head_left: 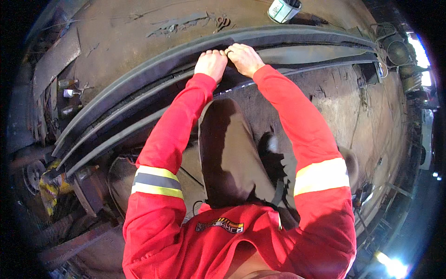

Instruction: The person aligns and secures long metal bars into a frame structure using their hands. They then use a yellow and black tape measure to check the dimensions of the assembled frame.

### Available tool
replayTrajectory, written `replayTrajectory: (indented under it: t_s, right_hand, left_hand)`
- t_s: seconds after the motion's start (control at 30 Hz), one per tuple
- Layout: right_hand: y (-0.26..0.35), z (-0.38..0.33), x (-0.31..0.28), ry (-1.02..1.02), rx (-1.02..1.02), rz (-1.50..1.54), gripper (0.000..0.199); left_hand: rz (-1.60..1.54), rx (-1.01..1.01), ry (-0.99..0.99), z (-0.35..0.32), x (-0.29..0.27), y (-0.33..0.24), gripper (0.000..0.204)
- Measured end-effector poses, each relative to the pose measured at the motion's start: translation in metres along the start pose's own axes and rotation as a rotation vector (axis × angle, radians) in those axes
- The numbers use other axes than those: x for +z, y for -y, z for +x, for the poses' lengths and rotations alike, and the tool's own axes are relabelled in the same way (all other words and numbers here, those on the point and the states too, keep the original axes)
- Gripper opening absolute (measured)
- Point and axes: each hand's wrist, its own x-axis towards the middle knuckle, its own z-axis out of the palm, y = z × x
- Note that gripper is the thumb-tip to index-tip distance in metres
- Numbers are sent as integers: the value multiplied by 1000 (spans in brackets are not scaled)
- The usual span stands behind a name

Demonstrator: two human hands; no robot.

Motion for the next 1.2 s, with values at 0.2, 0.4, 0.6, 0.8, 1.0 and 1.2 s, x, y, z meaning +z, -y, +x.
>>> replayTrajectory:
  t_s: [0.2, 0.4, 0.6, 0.8, 1.0, 1.2]
  right_hand:
    - [-47, 13, -88, 697, 406, 363, 43]
    - [-97, 18, -53, 807, 192, 440, 23]
    - [-90, 28, -56, 612, -126, 346, 27]
    - [-72, 9, -47, 405, -219, 245, 15]
    - [-76, -4, -31, 267, -168, 292, 11]
    - [-64, -22, -10, 92, -120, 112, 13]
  left_hand:
    - [-473, 3, 80, 6, -23, 12, 45]
    - [-460, -23, 163, 33, -17, -6, 50]
    - [-211, 6, 178, 43, -26, -23, 46]
    - [11, 15, 249, 43, -22, -35, 31]
    - [-8, -114, 102, 46, -7, -43, 30]
    - [26, -224, -44, 38, 14, -53, 33]
